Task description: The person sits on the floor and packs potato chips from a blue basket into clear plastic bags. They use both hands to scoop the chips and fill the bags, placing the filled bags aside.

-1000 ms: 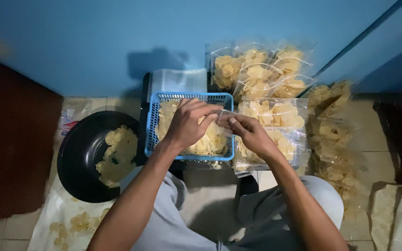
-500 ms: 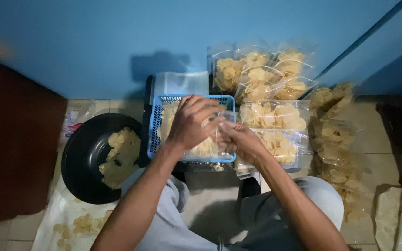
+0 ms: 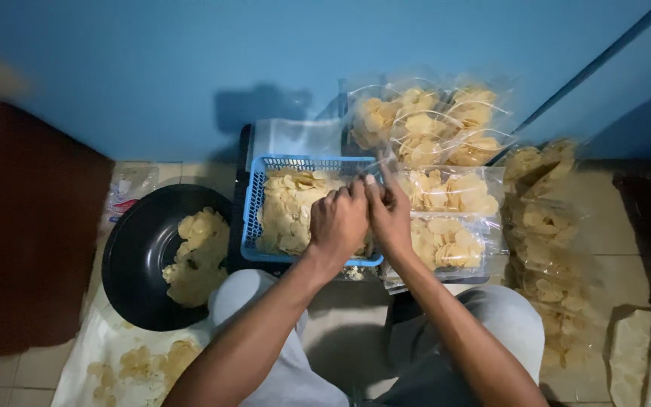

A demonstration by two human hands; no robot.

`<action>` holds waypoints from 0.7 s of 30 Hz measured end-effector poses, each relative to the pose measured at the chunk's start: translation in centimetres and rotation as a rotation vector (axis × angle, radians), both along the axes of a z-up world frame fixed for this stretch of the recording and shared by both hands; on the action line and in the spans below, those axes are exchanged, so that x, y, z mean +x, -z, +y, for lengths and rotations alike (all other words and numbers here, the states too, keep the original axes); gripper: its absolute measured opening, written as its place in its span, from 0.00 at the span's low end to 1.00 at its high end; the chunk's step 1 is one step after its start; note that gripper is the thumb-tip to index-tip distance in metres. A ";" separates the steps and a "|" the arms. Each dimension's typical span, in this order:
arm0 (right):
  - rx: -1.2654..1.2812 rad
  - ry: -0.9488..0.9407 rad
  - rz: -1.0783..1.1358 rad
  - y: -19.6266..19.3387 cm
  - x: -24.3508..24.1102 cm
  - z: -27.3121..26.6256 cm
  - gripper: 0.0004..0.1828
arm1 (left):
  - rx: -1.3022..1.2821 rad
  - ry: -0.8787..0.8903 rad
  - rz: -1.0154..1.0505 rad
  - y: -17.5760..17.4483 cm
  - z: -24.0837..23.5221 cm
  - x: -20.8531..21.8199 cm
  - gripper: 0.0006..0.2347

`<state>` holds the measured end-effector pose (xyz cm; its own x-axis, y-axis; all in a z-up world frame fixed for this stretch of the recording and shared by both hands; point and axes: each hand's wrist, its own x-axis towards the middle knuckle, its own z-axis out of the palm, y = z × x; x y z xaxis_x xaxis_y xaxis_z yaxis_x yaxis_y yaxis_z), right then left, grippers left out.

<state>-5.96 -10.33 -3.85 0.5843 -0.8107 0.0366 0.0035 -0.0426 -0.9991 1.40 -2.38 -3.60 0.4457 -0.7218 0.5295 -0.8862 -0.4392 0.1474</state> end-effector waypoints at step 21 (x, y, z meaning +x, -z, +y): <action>0.266 -0.071 0.117 -5.6 -0.6 -0.6 0.37 | -0.366 0.487 -0.172 -1.6 1.1 -2.9 0.09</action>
